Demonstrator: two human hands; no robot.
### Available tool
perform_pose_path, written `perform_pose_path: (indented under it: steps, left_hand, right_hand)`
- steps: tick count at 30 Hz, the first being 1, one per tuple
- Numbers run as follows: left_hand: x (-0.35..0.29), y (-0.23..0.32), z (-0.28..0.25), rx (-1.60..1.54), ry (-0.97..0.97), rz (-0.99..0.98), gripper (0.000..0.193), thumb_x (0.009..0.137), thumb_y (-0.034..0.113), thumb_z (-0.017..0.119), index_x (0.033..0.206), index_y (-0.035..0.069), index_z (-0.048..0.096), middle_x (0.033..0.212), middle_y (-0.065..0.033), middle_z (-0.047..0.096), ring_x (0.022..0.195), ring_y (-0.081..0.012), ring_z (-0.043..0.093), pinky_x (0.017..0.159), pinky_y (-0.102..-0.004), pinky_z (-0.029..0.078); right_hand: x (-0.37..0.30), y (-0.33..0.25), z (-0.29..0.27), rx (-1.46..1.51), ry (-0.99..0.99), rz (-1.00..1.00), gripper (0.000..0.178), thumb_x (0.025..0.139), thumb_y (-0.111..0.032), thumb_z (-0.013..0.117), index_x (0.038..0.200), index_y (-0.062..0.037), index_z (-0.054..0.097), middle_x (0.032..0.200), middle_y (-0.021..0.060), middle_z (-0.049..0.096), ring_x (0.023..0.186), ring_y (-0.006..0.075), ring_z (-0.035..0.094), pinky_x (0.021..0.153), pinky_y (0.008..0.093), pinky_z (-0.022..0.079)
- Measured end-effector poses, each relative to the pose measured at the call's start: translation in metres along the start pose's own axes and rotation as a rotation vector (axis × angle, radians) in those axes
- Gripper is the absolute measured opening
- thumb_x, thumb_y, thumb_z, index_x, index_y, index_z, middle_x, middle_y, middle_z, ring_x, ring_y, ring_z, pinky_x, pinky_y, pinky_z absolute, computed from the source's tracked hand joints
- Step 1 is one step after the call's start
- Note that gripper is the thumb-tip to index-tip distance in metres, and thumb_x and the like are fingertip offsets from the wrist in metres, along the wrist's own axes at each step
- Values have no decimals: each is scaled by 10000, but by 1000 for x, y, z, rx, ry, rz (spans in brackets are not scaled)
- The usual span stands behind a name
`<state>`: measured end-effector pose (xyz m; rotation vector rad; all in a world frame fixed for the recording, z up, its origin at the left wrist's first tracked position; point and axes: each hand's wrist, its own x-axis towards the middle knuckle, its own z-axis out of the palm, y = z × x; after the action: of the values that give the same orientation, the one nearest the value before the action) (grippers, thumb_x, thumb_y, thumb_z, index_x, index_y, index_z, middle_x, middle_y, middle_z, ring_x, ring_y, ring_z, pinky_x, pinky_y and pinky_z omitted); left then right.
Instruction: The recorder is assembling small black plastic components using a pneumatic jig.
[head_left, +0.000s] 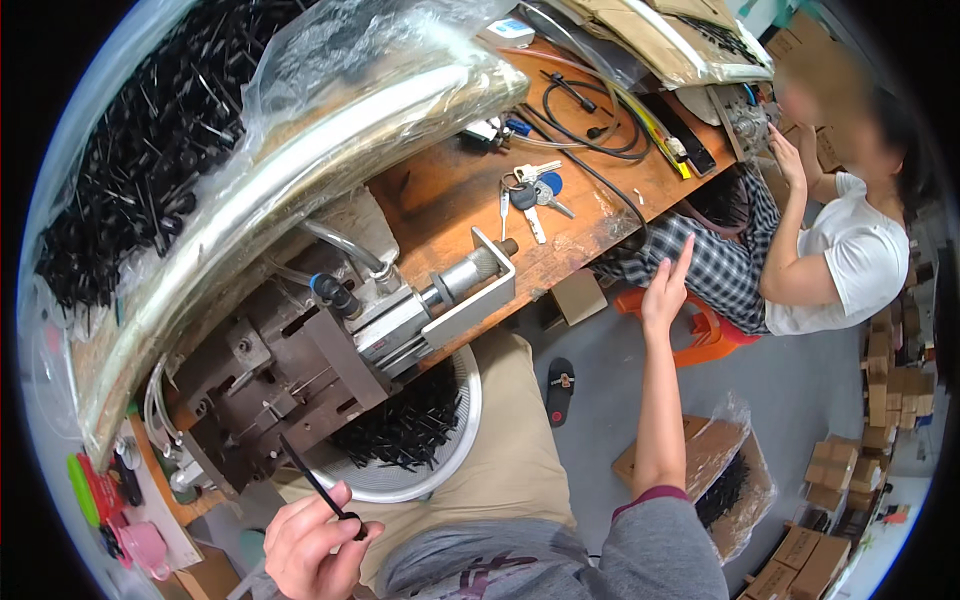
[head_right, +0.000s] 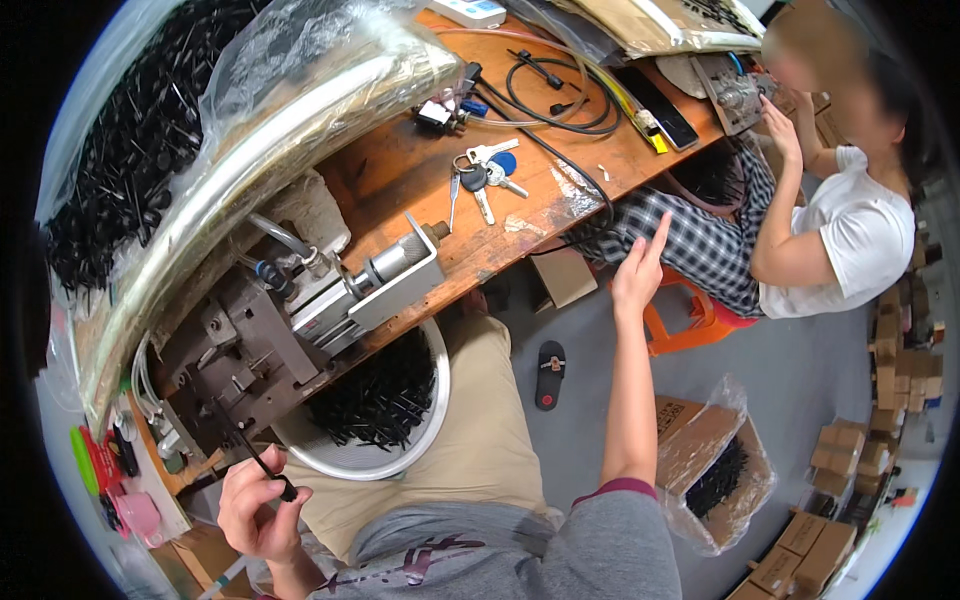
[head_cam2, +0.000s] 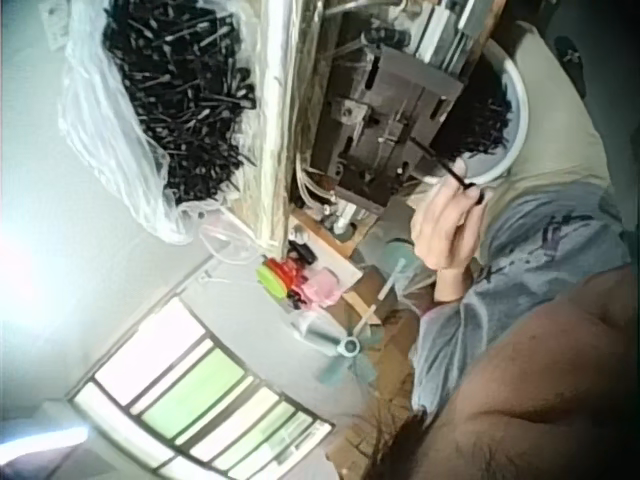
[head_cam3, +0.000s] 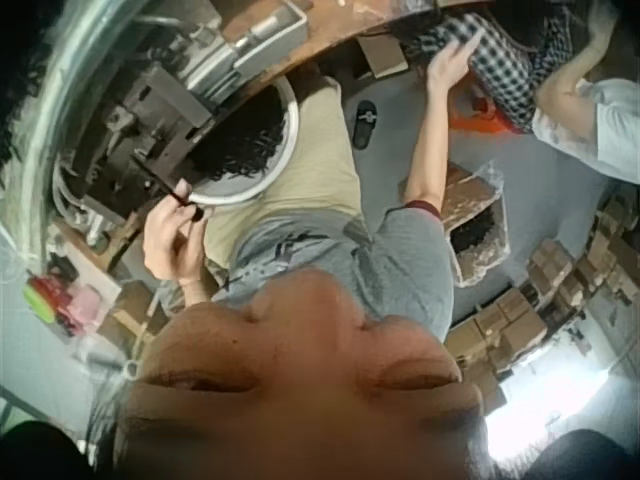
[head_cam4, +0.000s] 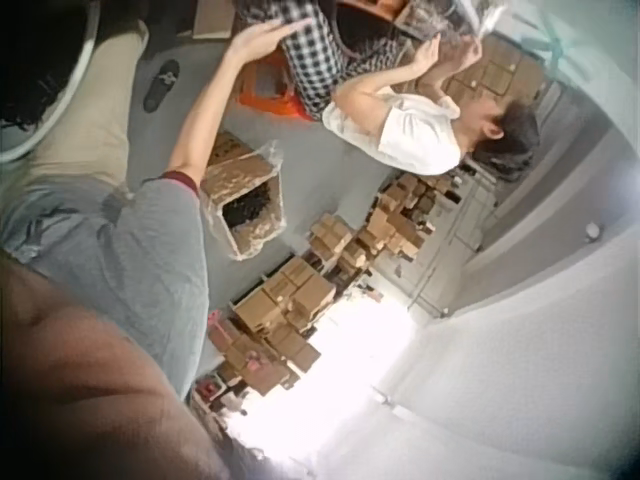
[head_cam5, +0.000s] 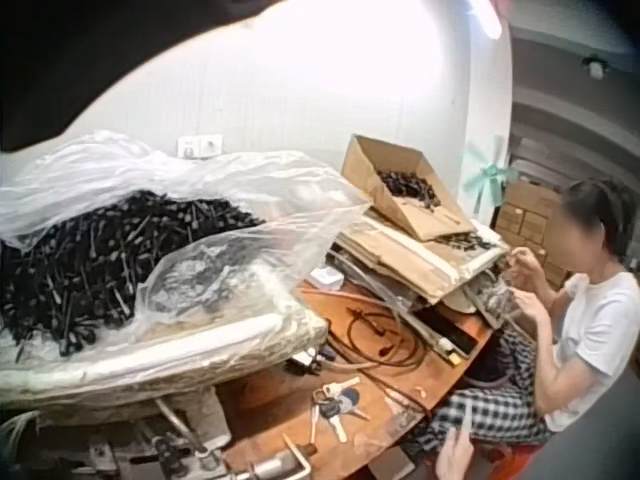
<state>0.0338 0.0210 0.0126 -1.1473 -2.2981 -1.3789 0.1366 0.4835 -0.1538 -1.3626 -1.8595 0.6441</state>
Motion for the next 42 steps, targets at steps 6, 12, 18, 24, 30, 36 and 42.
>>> perform_pose_path:
  steps: [6,12,18,24,30,36,42]
  left_hand:
    - [8,4,-2,78,14,35,366,559,52,853,830,10,610,848,-185,694,749,-272,657,711,-343,525]
    - [22,7,0,16,15,100,326,563,73,862,821,39,666,786,-110,709,725,-240,698,654,-299,540]
    - [14,4,2,-34,19,89,334,553,51,862,828,29,674,793,-126,707,730,-252,697,657,-302,540]
    - [17,4,-3,-42,-22,152,373,540,21,862,858,16,666,797,-132,699,744,-264,696,675,-311,539]
    - [8,-5,1,-43,-22,93,398,543,-33,843,890,-1,651,776,-148,674,741,-283,679,679,-340,548]
    - [19,-2,4,-29,-81,143,408,576,-38,827,936,-26,635,817,-175,676,758,-296,667,676,-347,548]
    - [8,-13,-2,-80,-161,129,448,617,-46,815,1020,-37,621,901,-219,662,828,-330,666,725,-407,564]
  right_hand:
    - [1,13,23,-79,-36,-65,647,919,-140,455,1508,-283,227,612,144,551,554,303,555,596,436,439]
    - [-9,43,14,194,-153,2,723,888,-91,455,1529,-254,163,569,55,548,503,124,526,516,305,460]
    - [-25,28,12,289,-136,-77,642,961,-153,483,1524,-167,175,572,57,579,496,138,541,546,295,462]
    - [26,-23,-23,129,47,-142,595,984,-201,413,1523,-163,166,550,57,588,504,187,581,576,329,472]
    - [21,-11,-18,-8,-5,-75,577,967,-241,415,1510,-193,226,567,64,616,558,228,633,656,357,502]
    - [18,32,-9,-48,-34,-72,594,969,-234,421,1517,-265,193,580,91,610,552,241,628,601,411,493]
    - [13,40,6,-44,-197,15,665,959,-192,439,1527,-272,102,569,90,604,526,251,623,559,407,497]
